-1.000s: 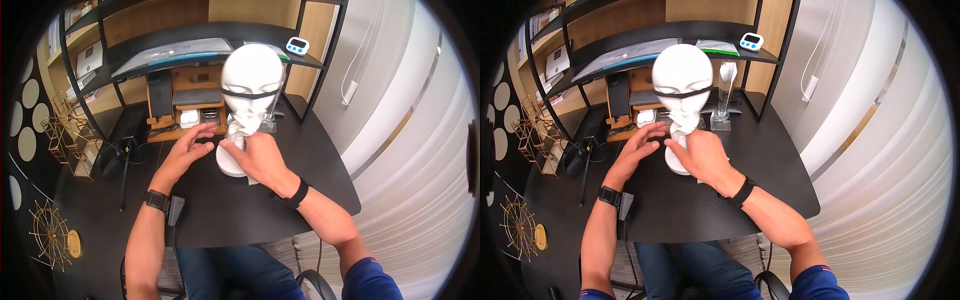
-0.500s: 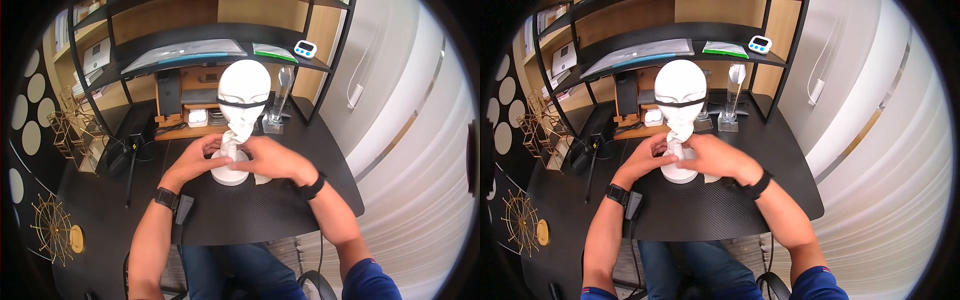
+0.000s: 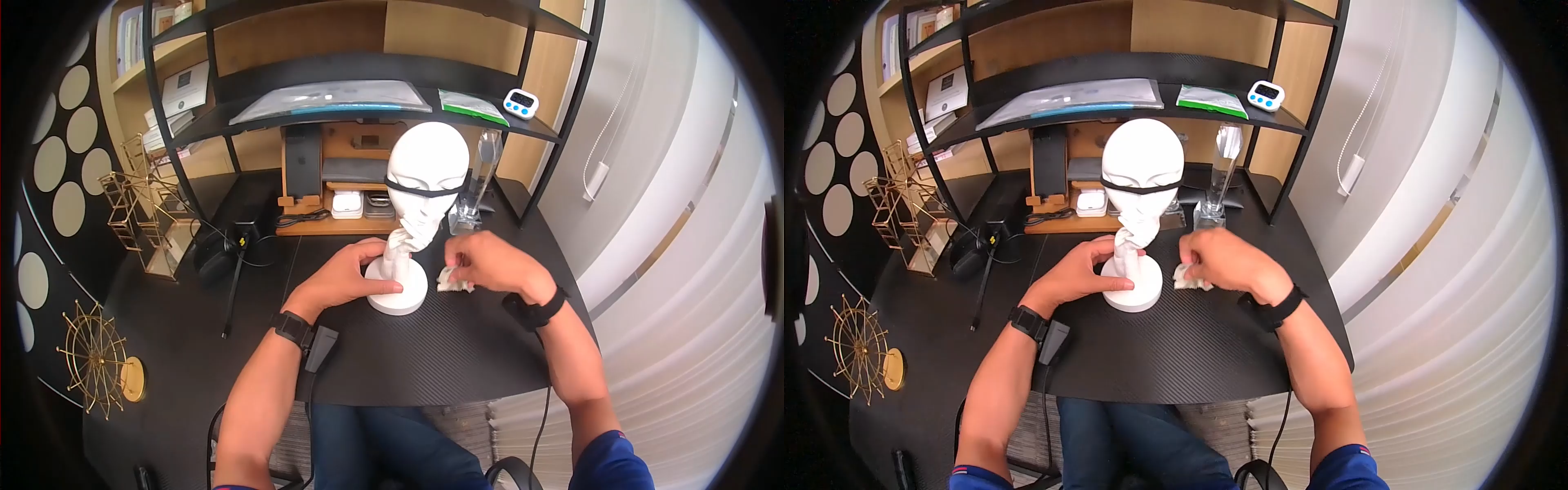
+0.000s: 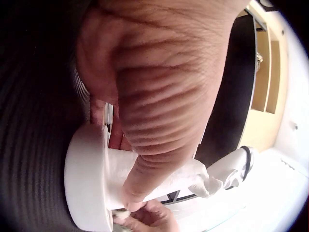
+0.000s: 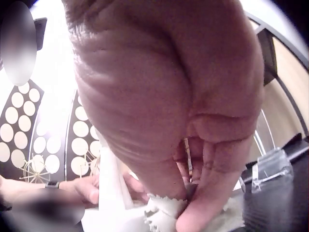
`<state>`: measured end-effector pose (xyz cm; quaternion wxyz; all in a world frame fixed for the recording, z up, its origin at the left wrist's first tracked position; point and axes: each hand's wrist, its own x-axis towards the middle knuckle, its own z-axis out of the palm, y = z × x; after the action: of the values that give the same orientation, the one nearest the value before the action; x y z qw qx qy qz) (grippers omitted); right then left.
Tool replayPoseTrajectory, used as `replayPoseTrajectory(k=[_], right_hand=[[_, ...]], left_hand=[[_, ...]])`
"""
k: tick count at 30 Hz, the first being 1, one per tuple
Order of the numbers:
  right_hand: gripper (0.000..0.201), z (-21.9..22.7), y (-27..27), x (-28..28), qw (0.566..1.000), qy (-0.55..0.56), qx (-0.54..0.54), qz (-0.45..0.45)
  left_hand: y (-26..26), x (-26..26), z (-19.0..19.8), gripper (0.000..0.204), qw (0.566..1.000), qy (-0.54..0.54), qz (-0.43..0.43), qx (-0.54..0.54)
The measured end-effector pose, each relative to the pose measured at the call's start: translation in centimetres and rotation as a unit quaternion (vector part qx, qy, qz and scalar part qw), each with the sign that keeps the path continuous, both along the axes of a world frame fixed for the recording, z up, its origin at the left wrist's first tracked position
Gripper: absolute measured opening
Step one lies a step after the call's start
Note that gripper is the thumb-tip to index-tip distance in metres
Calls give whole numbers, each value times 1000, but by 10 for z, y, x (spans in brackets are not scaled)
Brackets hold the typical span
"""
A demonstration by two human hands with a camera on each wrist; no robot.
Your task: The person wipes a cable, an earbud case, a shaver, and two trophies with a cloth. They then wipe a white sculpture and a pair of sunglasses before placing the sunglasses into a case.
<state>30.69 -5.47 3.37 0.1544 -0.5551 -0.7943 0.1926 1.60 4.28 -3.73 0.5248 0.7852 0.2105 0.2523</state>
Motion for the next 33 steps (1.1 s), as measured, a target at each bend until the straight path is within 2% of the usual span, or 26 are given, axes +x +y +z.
replayPoseTrajectory(k=[1,2,4,6,7,10,12,14,16,24,26,33], right_hand=[[14,3,0,4,996,39,74,8],[15,19,-1,2,993,62,98,-10],[12,50,-6,-6,964,105,241,-44],[10,73,-3,-11,923,232,296,-83],[12,88,-4,-14,911,247,319,-88],[14,116,-7,-29,874,317,366,-33],[13,125,-9,-39,886,287,362,32],[12,129,-6,-47,889,203,392,119],[10,128,-2,-54,888,170,405,137],[8,124,0,-49,903,210,335,166],[8,131,-9,-41,924,228,282,122],[7,123,-10,-45,919,214,293,154]], left_hand=[[-1,0,1,61,1000,-8,-4,-21],[-1,0,1,60,999,-16,-8,-41],[0,0,2,59,1000,-6,-5,-27],[-2,1,3,57,999,-8,7,-39],[1,0,0,55,1000,-5,0,-24],[0,1,1,53,999,-3,-3,-32],[0,1,1,53,1000,-4,-7,-30],[-2,0,4,53,999,2,-5,-40],[-2,0,6,53,999,1,-7,-31],[-3,-1,9,53,999,26,3,-36],[-2,-1,7,48,999,16,6,-47],[1,-3,4,39,999,-12,-8,-46]])
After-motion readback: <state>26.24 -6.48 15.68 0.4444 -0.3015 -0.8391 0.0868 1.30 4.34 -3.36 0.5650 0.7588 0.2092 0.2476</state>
